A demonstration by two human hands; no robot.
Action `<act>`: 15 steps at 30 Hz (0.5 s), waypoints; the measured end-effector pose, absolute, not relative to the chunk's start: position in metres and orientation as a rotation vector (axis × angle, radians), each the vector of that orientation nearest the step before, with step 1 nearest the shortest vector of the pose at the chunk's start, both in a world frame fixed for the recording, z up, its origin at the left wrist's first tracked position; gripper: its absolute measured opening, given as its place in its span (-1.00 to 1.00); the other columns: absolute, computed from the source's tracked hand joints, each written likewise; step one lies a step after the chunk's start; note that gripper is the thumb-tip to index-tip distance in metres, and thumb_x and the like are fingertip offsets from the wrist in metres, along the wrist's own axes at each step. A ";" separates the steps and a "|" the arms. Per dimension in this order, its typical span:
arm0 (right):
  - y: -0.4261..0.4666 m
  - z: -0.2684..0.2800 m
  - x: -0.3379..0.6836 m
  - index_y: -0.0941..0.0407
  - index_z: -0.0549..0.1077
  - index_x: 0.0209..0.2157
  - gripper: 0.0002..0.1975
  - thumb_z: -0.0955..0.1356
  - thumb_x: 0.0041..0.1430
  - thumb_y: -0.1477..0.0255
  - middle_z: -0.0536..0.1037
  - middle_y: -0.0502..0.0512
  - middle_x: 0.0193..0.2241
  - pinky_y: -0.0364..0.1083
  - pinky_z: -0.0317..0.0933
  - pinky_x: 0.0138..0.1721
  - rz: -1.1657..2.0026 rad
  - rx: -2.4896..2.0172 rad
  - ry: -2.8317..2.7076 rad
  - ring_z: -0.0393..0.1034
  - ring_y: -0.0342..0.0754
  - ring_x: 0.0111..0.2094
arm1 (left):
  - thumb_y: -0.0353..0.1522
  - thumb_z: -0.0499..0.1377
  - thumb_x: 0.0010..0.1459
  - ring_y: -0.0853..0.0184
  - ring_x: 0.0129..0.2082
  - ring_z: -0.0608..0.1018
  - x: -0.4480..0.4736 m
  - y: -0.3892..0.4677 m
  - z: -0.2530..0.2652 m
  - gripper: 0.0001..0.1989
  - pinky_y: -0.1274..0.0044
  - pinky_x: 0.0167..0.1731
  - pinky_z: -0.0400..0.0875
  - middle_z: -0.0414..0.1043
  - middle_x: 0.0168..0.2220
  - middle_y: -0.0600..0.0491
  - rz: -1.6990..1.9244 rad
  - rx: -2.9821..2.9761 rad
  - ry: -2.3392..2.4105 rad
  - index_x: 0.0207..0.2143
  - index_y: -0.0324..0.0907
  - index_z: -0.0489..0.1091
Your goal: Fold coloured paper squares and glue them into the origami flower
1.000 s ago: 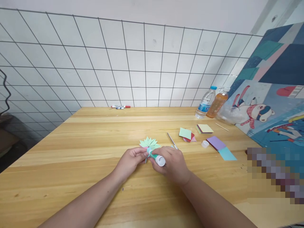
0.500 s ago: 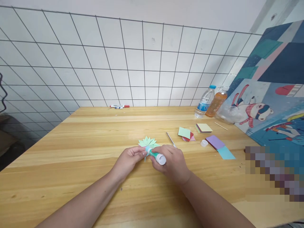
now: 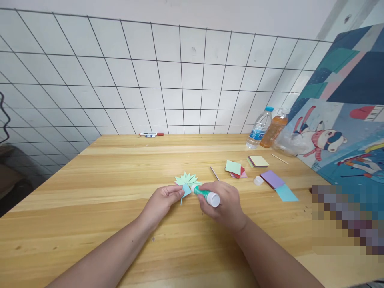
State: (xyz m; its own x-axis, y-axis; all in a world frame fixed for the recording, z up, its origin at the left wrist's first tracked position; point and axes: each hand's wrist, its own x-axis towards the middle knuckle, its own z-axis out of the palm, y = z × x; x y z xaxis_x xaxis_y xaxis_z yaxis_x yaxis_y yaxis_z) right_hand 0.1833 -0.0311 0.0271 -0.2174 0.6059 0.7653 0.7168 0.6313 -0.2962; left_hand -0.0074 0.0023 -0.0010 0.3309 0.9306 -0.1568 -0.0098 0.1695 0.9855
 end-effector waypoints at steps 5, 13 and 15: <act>-0.031 0.021 0.173 0.07 0.43 -0.35 -0.89 0.31 0.09 0.35 0.56 0.01 -0.49 -0.15 0.23 -0.40 -0.136 -1.023 -2.010 0.43 -0.12 -0.46 | -0.18 0.28 -0.07 0.13 -0.08 0.48 -0.005 0.002 0.000 -0.63 0.42 -0.06 0.30 0.55 -0.20 -0.03 0.835 1.257 0.957 -0.21 -0.17 0.53; -0.029 0.021 0.174 0.09 0.44 -0.39 -0.86 0.29 0.11 0.33 0.55 0.02 -0.51 -0.16 0.23 -0.39 -0.115 -1.078 -2.028 0.43 -0.11 -0.45 | -0.23 0.26 -0.03 0.13 -0.05 0.46 -0.005 0.004 -0.001 -0.69 0.41 0.00 0.26 0.53 -0.15 0.00 0.781 1.401 0.898 -0.21 -0.11 0.54; -0.029 0.021 0.175 0.08 0.44 -0.40 -0.86 0.29 0.10 0.34 0.55 0.02 -0.51 -0.15 0.23 -0.39 -0.108 -1.084 -2.029 0.43 -0.11 -0.45 | -0.23 0.27 -0.05 0.12 -0.05 0.47 -0.006 0.004 -0.002 -0.70 0.41 0.00 0.26 0.55 -0.18 0.01 0.762 1.405 0.908 -0.23 -0.11 0.55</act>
State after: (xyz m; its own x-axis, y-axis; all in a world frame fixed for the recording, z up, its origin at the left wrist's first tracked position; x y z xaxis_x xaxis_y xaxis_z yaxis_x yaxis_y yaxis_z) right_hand 0.1749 -0.0291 0.0211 -0.2985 0.6574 0.6919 0.7269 0.6264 -0.2816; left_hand -0.0061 0.0044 -0.0019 0.4743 0.8771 -0.0757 0.0769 0.0444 0.9960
